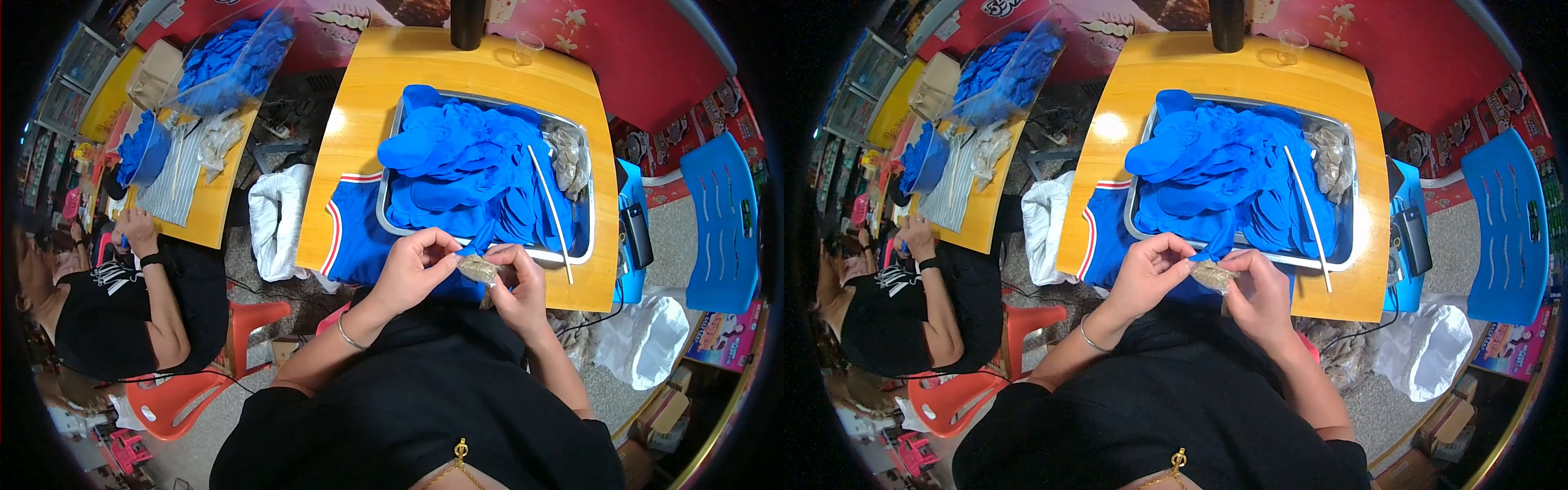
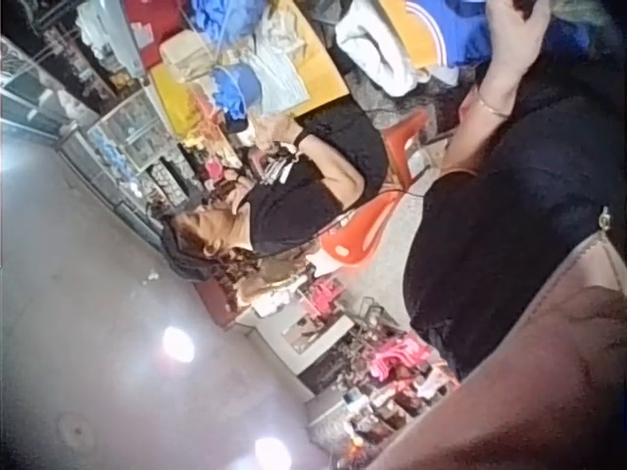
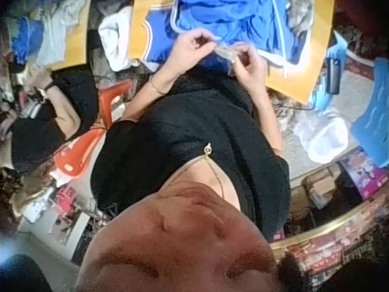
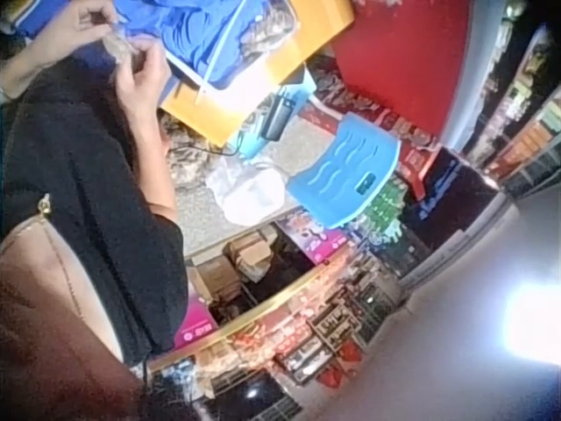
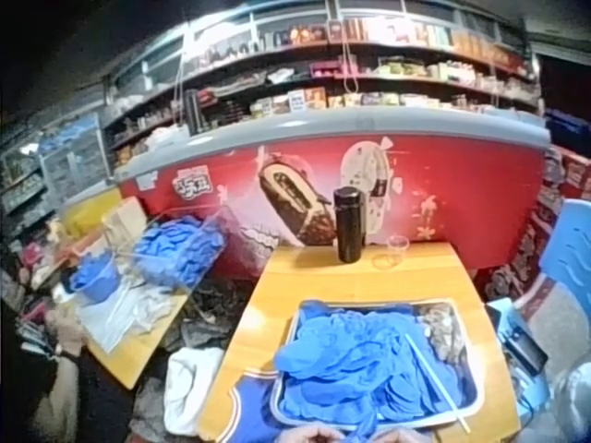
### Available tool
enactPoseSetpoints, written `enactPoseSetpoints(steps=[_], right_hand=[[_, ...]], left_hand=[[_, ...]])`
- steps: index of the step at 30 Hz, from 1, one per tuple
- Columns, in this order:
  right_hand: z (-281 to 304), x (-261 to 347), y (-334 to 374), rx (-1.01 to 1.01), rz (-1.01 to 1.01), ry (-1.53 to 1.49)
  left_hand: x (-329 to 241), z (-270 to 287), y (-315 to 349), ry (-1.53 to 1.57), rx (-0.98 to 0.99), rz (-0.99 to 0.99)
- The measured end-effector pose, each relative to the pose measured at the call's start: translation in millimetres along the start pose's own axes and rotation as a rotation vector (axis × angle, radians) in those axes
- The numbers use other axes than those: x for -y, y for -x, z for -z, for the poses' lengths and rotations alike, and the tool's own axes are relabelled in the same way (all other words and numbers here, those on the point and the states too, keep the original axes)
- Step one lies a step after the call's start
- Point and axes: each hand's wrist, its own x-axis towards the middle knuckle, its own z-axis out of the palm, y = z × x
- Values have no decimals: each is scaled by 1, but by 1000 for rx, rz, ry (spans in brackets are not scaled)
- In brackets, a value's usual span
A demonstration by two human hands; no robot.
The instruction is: Manually folding and assembling small blue fabric pieces using a wooden stick.
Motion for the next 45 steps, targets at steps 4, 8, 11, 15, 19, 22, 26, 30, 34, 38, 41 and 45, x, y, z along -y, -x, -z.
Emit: enactPoseSetpoints(steps=[4,8,11,15,19,22,26,30,34,38,41,45], right_hand=[[0,4,-1,-21,-17,-26],[1,3,-1,-23,-28,-61],[1,0,-2,-30,-10,-61],[1,-1,-3,-43,38,0],[-2,-5,-3,-41,132,79],[-3,-5,-4,-69,230,180],[-5,1,-4,-103,364,315],[-7,4,-5,-74,384,334],[-7,2,-5,-104,316,311],[-8,1,-5,-150,173,186],[-9,2,-7,-161,87,75],[-10,-1,-7,-147,76,6]], left_hand=[[-2,1,0,43,34,45],[-3,4,-2,157,131,135],[-4,8,-3,175,187,224],[3,6,-2,281,165,236],[5,4,-2,244,112,130],[3,4,-3,237,101,118],[7,5,-3,184,81,94],[6,-3,-2,4,4,0],[6,-3,-4,-122,19,-38],[4,0,-7,121,92,26],[0,1,-6,207,110,60],[1,0,-6,253,85,63]])
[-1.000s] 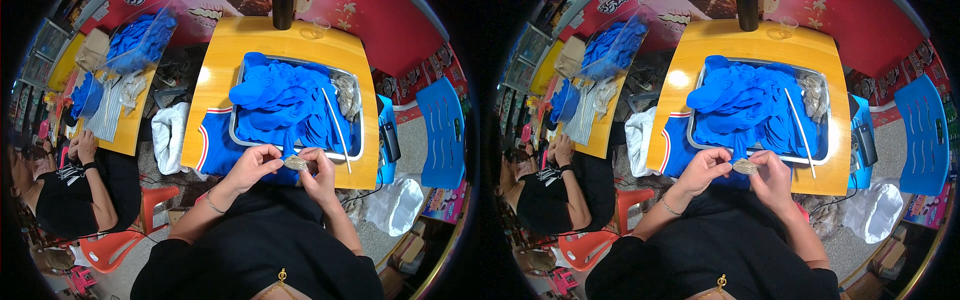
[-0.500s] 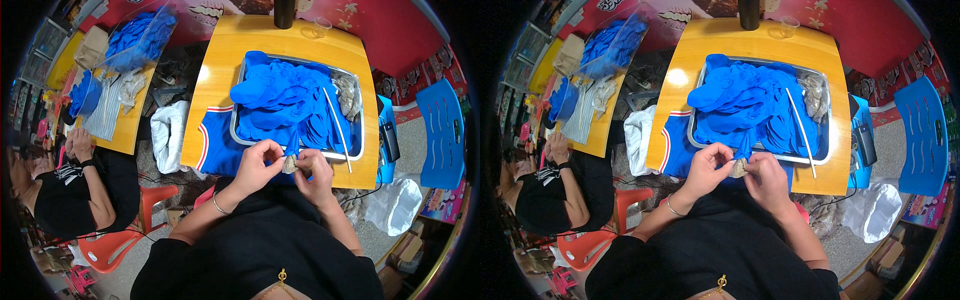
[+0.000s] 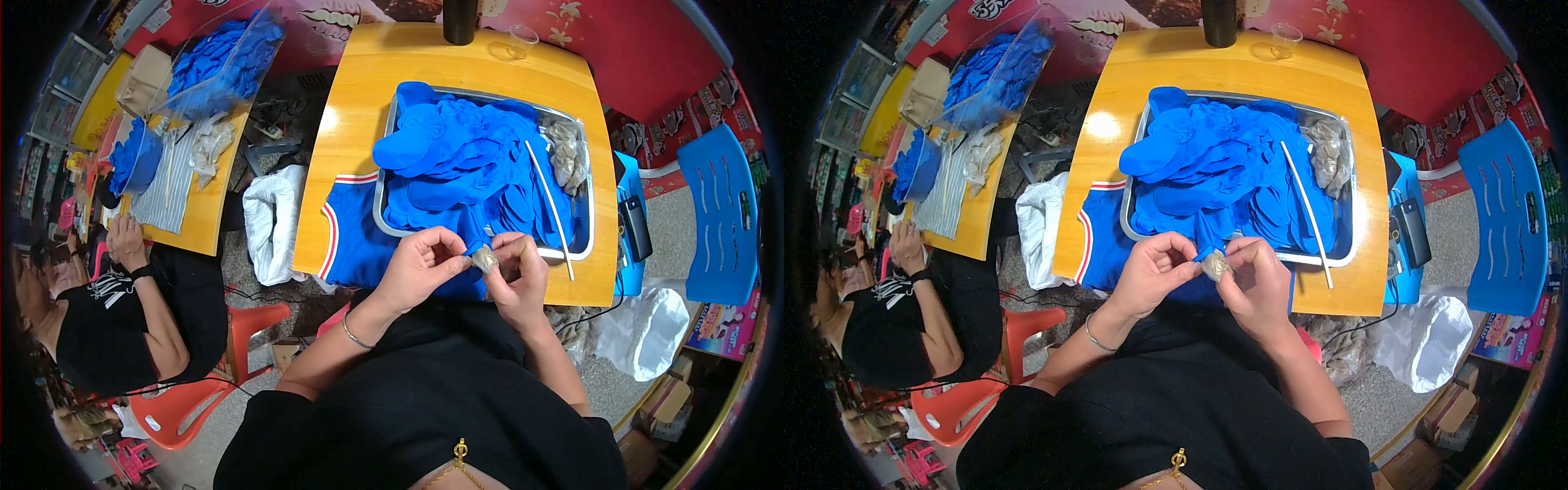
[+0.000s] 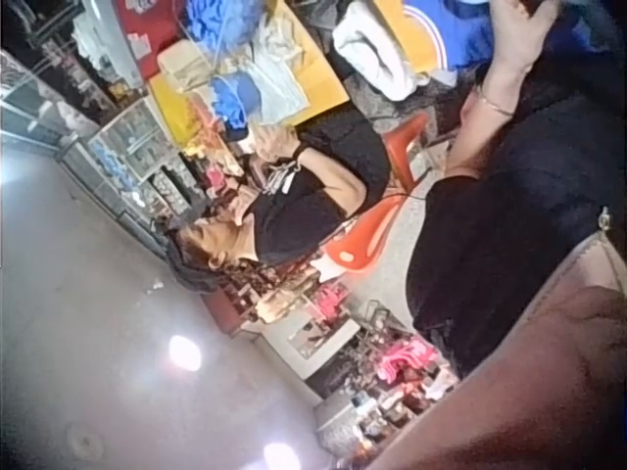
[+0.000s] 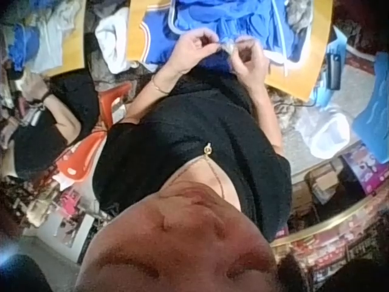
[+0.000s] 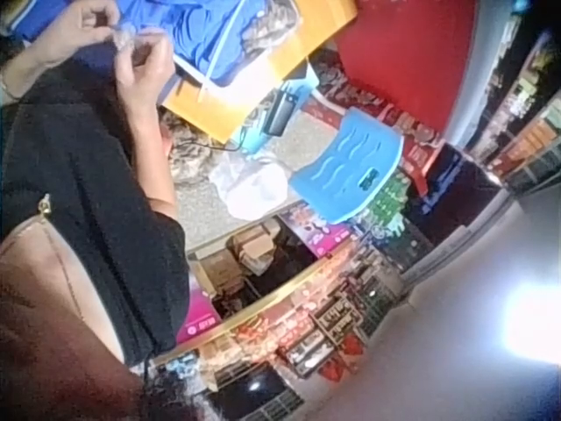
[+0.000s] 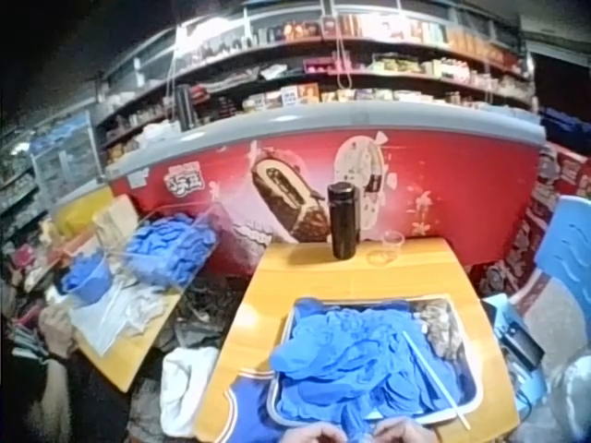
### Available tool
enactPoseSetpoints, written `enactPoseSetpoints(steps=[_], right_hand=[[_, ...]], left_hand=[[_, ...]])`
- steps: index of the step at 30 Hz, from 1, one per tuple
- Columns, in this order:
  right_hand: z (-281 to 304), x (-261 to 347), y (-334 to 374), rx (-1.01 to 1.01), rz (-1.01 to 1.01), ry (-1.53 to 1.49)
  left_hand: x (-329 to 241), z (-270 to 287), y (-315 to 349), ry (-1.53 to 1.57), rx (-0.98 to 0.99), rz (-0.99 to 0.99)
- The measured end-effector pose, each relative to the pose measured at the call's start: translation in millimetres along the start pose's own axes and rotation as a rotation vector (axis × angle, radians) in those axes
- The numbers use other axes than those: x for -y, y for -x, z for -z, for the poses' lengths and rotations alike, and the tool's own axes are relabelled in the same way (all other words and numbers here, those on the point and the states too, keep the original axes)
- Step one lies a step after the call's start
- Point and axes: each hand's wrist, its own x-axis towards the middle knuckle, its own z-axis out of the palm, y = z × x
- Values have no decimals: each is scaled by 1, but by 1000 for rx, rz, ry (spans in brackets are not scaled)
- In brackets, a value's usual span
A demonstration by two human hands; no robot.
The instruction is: Manually folding and assembling small blue fabric pieces using a wooden stick.
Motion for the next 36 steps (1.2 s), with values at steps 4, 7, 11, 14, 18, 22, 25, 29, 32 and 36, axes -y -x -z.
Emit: enactPoseSetpoints(steps=[4,7,11,14,18,22,25,29,32,36], right_hand=[[1,0,-3,28,-134,-226],[-2,-2,1,10,-132,-181],[-2,3,1,6,19,-57],[1,4,-1,56,92,28],[1,6,-11,52,323,218],[1,8,-12,55,316,241],[2,5,-10,21,235,218],[1,6,-12,-70,253,228],[0,4,-12,-74,300,246],[8,16,-12,96,285,163]], left_hand=[[-3,-2,0,-49,38,-18],[1,-4,-1,-104,38,-55],[1,-8,2,-132,-20,-95],[6,-8,0,-194,-83,-157],[10,-10,-4,-135,-133,-123],[6,-11,-8,-85,-149,-113],[1,-12,-7,-71,-104,-84],[-3,-12,-5,-45,-41,-68],[-4,-14,-5,-18,-42,-60],[-5,-14,-2,14,-70,-50]])
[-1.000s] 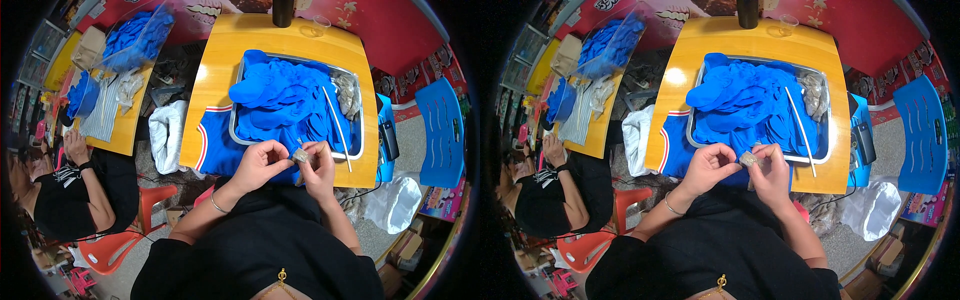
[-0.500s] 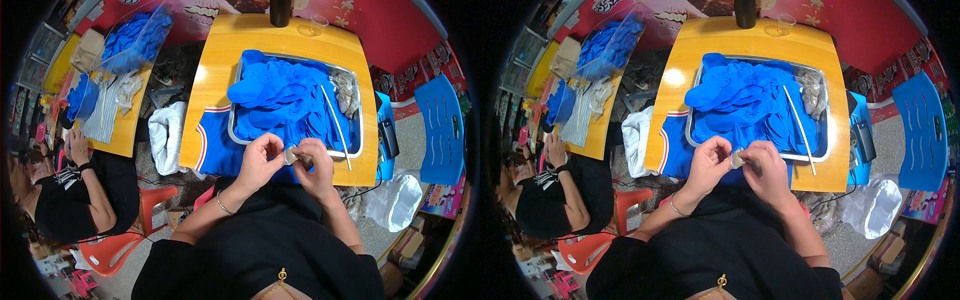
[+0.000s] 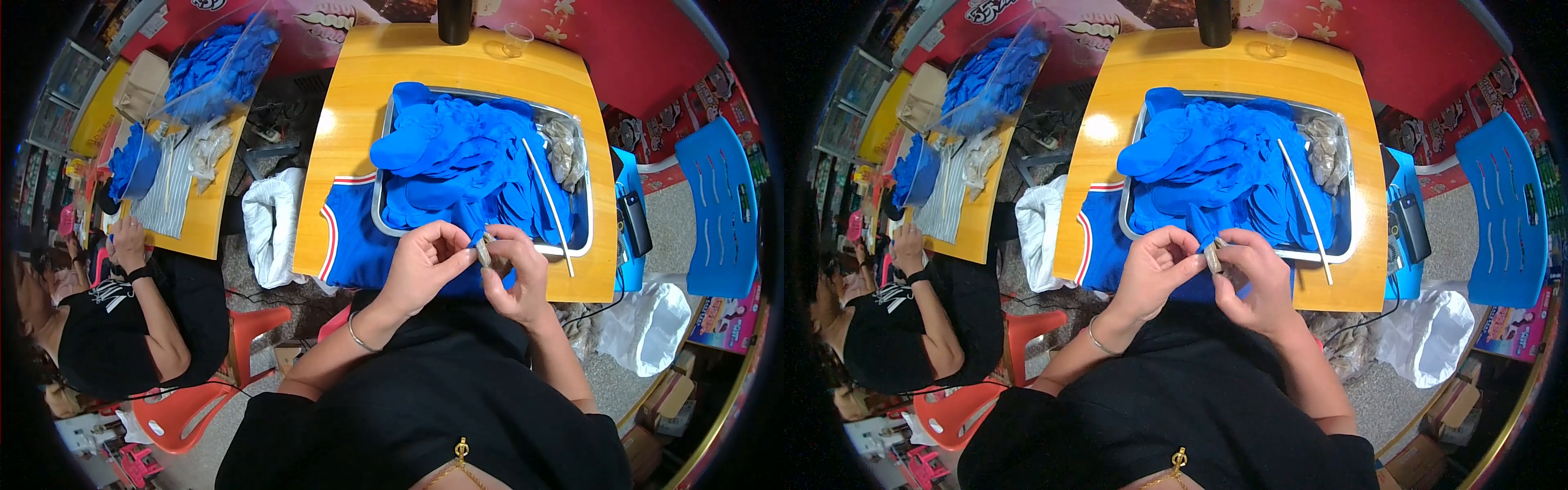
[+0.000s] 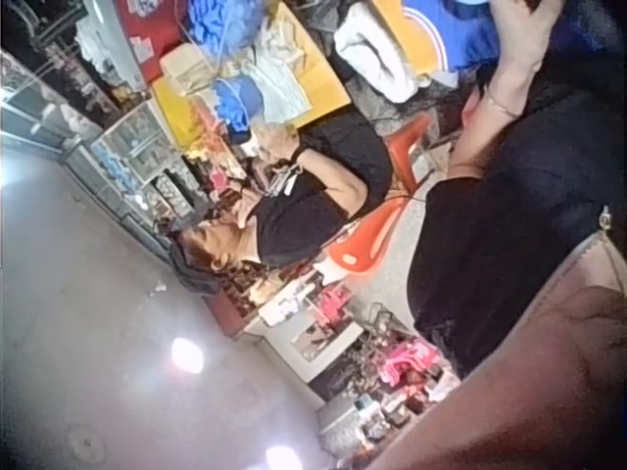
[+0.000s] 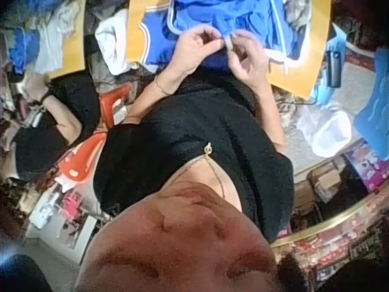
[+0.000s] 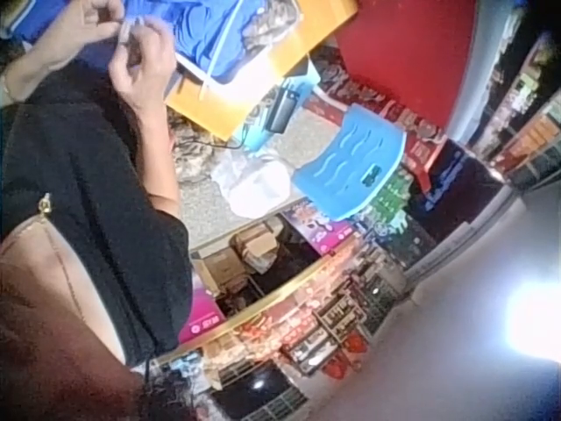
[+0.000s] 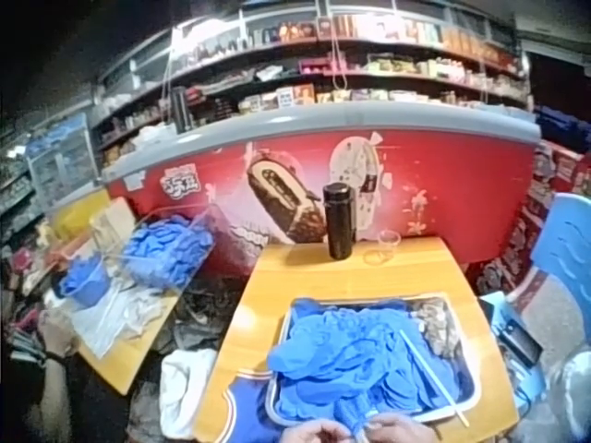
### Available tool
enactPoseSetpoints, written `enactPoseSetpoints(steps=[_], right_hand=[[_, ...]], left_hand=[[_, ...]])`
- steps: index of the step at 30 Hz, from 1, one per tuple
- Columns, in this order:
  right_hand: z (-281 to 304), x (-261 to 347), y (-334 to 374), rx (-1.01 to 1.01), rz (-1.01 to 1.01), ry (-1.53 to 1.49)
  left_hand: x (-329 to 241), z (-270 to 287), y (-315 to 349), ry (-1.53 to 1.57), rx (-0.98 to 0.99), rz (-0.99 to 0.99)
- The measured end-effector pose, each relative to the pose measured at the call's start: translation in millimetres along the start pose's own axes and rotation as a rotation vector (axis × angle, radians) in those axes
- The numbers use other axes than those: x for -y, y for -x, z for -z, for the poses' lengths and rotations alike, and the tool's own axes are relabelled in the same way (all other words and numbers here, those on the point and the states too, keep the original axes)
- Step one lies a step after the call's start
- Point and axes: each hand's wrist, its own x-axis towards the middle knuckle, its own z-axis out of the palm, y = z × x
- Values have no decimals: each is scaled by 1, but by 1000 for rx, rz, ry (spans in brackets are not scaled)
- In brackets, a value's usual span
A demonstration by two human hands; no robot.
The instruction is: Manually folding and assembling small blue fabric pieces using a wooden stick.
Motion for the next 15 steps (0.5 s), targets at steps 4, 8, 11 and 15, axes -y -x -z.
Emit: enactPoseSetpoints(steps=[4,8,11,15], right_hand=[[2,-8,7,55,-74,-32],[-6,-13,13,-9,-272,-275],[-8,-14,13,-90,-270,-302],[-5,-7,5,-107,42,25]], left_hand=[[1,2,-1,0,18,18],[-3,3,0,-23,40,21],[-3,1,1,-67,42,16],[-4,-1,2,-39,12,-13]])
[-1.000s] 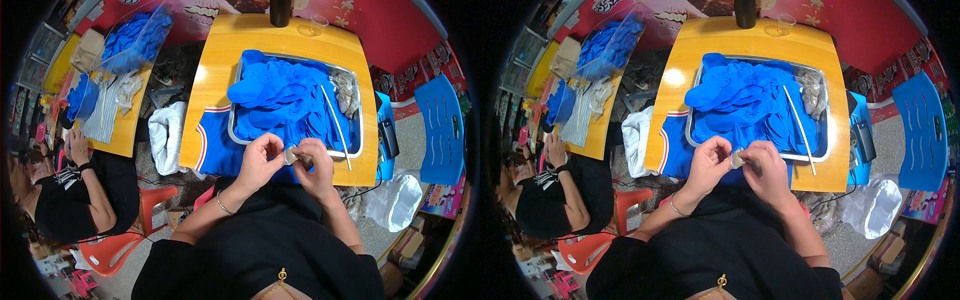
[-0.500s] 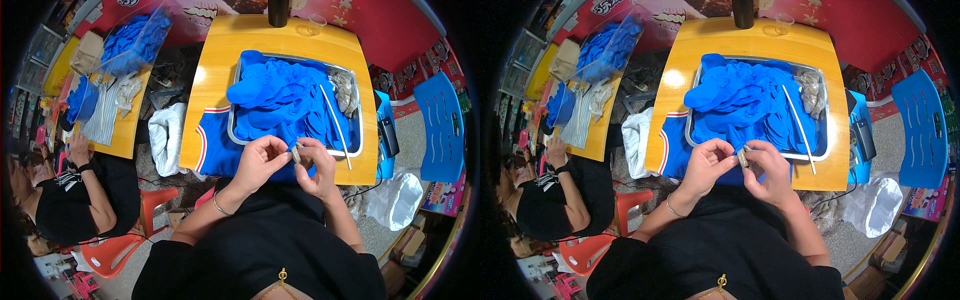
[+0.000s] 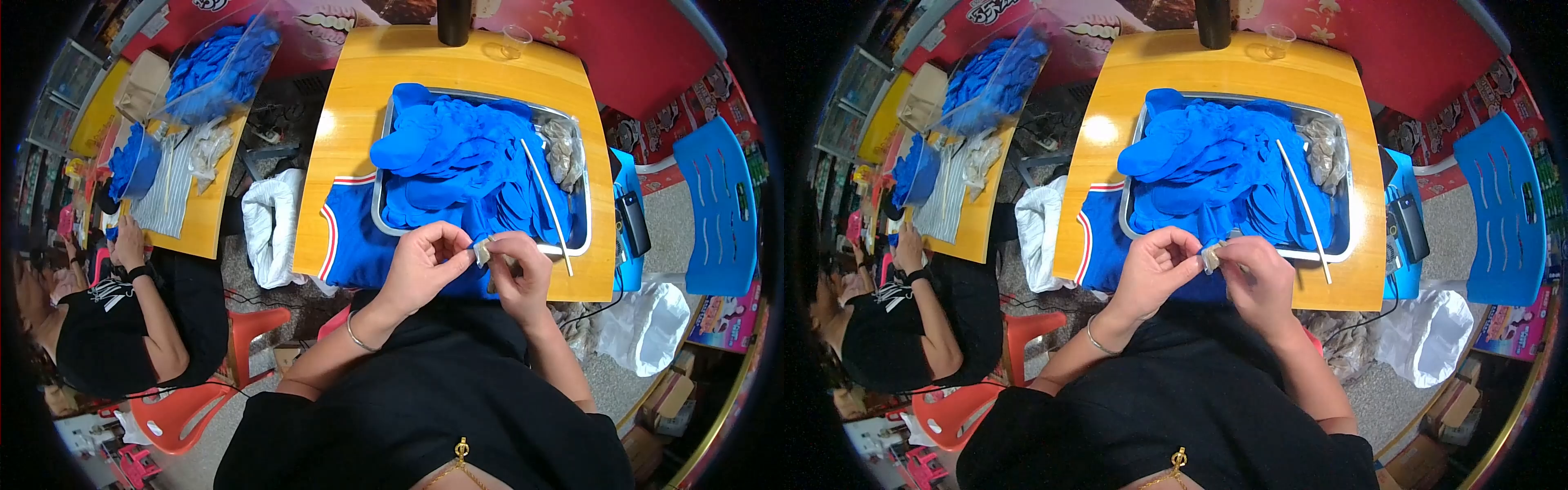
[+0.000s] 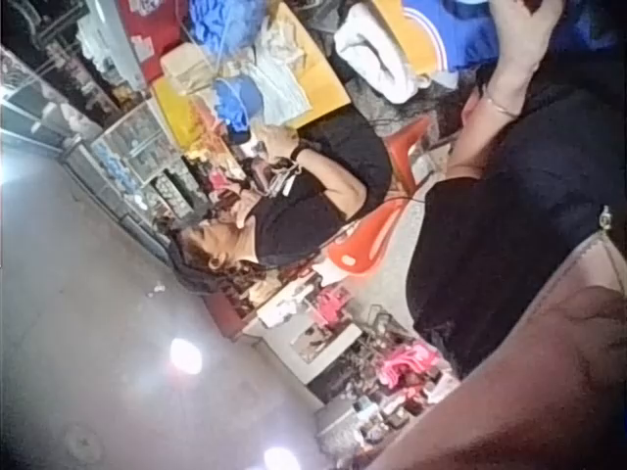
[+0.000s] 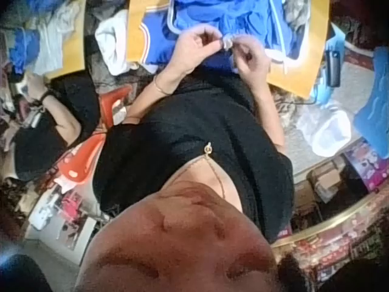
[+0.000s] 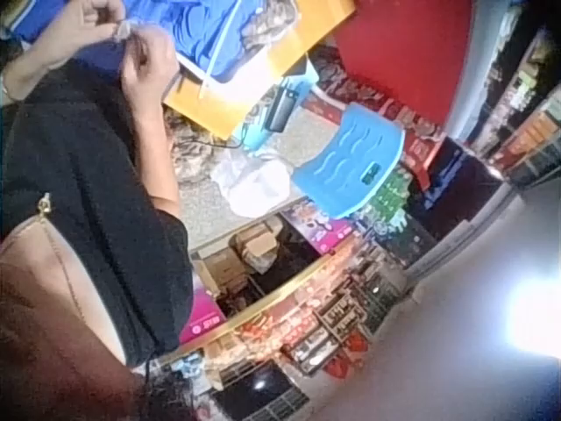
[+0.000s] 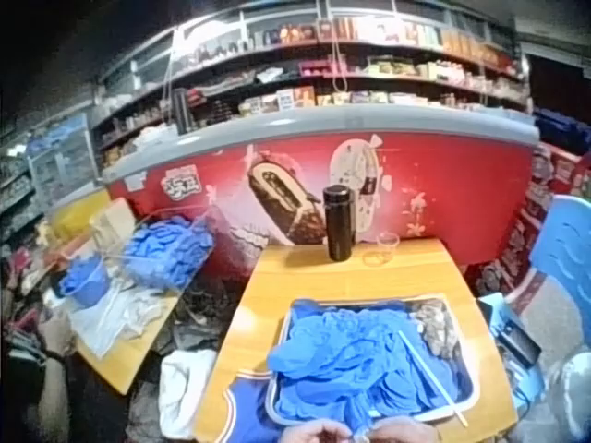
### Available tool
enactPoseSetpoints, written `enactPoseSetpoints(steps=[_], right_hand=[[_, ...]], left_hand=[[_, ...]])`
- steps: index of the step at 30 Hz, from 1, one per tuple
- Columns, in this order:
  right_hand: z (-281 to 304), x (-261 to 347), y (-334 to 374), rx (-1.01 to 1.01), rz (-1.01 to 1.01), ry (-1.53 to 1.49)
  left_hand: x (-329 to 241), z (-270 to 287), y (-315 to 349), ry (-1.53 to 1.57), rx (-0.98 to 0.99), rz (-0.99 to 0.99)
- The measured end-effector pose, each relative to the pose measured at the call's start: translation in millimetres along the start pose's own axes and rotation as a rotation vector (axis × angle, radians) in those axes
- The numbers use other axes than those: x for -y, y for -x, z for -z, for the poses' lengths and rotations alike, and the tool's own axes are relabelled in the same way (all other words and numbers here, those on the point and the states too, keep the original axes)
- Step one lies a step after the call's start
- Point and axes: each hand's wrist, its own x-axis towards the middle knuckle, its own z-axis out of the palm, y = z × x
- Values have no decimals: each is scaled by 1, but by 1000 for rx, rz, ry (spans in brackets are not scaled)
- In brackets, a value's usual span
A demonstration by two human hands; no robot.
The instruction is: Manually folding and assembling small blue fabric pieces using a wooden stick.
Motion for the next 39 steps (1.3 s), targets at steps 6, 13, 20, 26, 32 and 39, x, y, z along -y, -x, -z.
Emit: enactPoseSetpoints(steps=[6,13,20,26,32,39], right_hand=[[-4,1,1,-62,25,146],[-5,5,-1,-27,162,369],[-3,9,0,49,107,304],[0,2,3,90,-151,-6],[-7,4,-3,-14,-329,-86],[-8,5,-10,68,-111,157]], left_hand=[[0,3,-2,12,28,7],[11,9,-6,95,13,50],[19,12,-4,214,-5,99],[15,12,-3,41,-8,57],[13,7,-3,-284,-100,-148],[15,11,-5,-291,-99,-157]])
